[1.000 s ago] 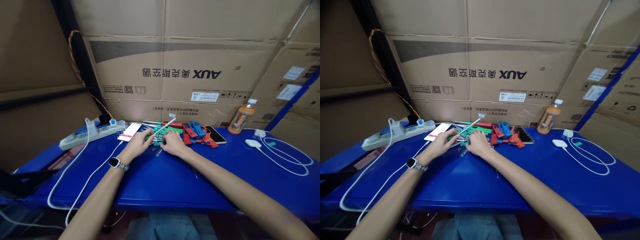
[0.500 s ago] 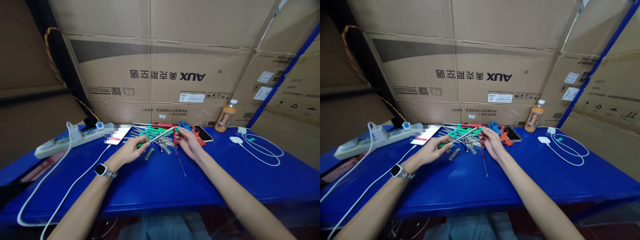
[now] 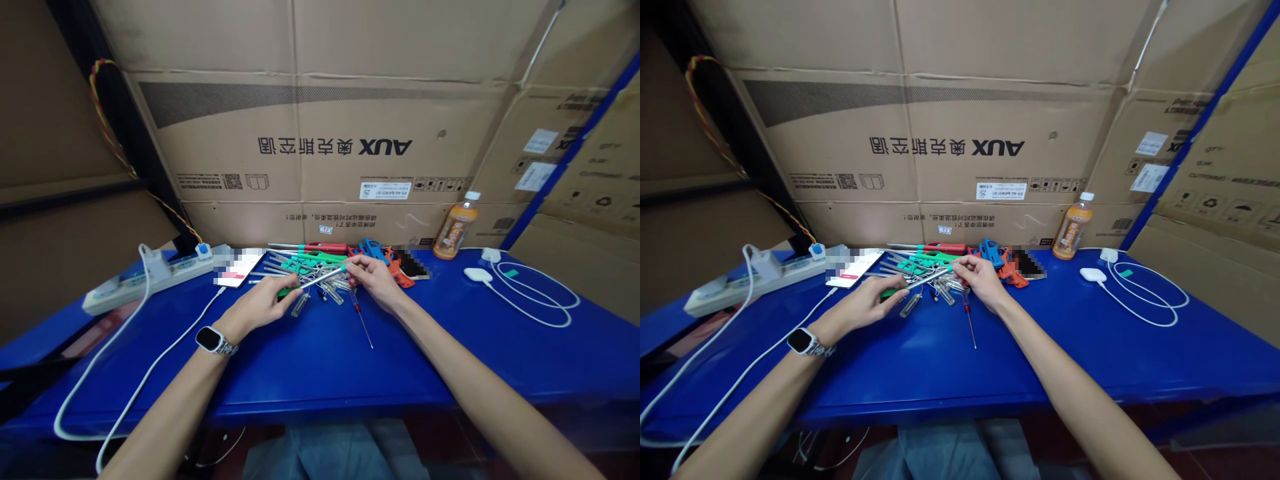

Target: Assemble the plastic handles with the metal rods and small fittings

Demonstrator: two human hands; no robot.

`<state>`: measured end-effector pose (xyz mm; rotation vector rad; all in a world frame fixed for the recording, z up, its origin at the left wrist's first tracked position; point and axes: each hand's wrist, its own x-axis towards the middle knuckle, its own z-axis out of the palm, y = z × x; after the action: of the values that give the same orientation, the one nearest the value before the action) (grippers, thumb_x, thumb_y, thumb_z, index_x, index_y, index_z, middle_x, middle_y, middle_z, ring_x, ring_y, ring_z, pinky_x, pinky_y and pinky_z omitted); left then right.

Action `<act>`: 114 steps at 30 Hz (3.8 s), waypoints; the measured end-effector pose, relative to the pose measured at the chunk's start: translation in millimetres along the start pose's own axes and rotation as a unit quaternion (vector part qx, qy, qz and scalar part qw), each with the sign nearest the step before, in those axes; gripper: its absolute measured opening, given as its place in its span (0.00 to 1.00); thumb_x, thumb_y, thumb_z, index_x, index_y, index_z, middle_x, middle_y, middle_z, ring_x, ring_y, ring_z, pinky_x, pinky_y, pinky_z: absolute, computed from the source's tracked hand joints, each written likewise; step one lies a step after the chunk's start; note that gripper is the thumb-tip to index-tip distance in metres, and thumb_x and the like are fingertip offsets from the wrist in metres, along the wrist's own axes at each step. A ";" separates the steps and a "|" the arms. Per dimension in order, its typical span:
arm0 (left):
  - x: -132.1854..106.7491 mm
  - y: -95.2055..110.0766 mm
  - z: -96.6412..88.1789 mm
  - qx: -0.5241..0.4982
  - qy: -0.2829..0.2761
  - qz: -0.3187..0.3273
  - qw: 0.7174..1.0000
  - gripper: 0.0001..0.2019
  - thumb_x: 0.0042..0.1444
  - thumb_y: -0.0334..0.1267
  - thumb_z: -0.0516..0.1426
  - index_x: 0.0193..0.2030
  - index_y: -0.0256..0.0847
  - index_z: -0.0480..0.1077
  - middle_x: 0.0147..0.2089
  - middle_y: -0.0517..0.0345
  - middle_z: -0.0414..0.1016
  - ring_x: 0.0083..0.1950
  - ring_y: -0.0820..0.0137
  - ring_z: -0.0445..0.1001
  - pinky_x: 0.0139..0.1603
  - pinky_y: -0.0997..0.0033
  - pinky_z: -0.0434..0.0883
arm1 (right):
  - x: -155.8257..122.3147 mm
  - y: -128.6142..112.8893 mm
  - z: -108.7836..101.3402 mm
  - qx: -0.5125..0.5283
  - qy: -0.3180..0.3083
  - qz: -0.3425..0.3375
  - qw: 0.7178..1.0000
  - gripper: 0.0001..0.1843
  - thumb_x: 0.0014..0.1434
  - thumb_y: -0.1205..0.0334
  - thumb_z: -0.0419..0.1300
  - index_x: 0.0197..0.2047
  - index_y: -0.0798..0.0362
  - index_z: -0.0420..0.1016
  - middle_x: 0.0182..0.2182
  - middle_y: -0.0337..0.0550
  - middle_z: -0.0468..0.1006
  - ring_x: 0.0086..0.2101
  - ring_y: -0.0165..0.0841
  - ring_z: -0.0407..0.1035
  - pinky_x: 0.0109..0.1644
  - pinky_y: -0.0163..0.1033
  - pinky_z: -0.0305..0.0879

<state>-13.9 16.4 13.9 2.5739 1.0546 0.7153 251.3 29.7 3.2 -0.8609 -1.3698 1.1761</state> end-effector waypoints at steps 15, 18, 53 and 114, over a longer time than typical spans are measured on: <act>2.5 13.1 7.0 0.049 -0.003 0.001 0.999 0.11 0.67 0.43 0.49 0.39 0.43 0.67 0.27 0.60 0.69 0.27 0.69 0.67 0.30 0.70 0.58 | -7.6 -4.8 19.2 0.067 -0.089 0.109 0.988 0.18 0.41 0.54 0.76 0.29 0.57 0.77 0.22 0.39 0.77 0.22 0.26 0.66 0.28 0.33 0.61; 4.2 17.9 9.5 -0.001 0.028 -0.018 0.999 0.10 0.66 0.44 0.50 0.47 0.41 0.65 0.28 0.61 0.71 0.27 0.69 0.68 0.30 0.71 0.60 | -10.1 -1.0 41.1 0.110 -0.055 0.088 0.989 0.18 0.40 0.53 0.75 0.29 0.56 0.78 0.21 0.38 0.76 0.21 0.26 0.67 0.26 0.33 0.61; 31.6 41.5 9.0 -0.451 0.199 -0.097 0.864 0.18 0.65 0.54 0.50 0.49 0.41 0.66 0.26 0.66 0.61 0.19 0.77 0.61 0.19 0.76 0.62 | -28.8 2.3 69.1 -0.066 -0.083 -0.027 0.994 0.22 0.53 0.41 0.65 0.38 0.51 0.70 0.28 0.37 0.73 0.28 0.29 0.67 0.31 0.35 0.64; 10.3 20.0 9.9 -0.070 -0.013 0.008 0.997 0.11 0.59 0.45 0.57 0.37 0.39 0.75 0.35 0.57 0.79 0.36 0.68 0.75 0.39 0.70 0.69 | -19.3 -6.0 26.4 -0.145 0.010 0.048 0.988 0.18 0.52 0.46 0.63 0.27 0.52 0.67 0.20 0.38 0.76 0.14 0.25 0.59 0.18 0.31 0.52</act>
<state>9.3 9.2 17.5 2.4676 0.9426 0.7302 229.1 5.1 5.8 -1.1524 -1.5199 1.0526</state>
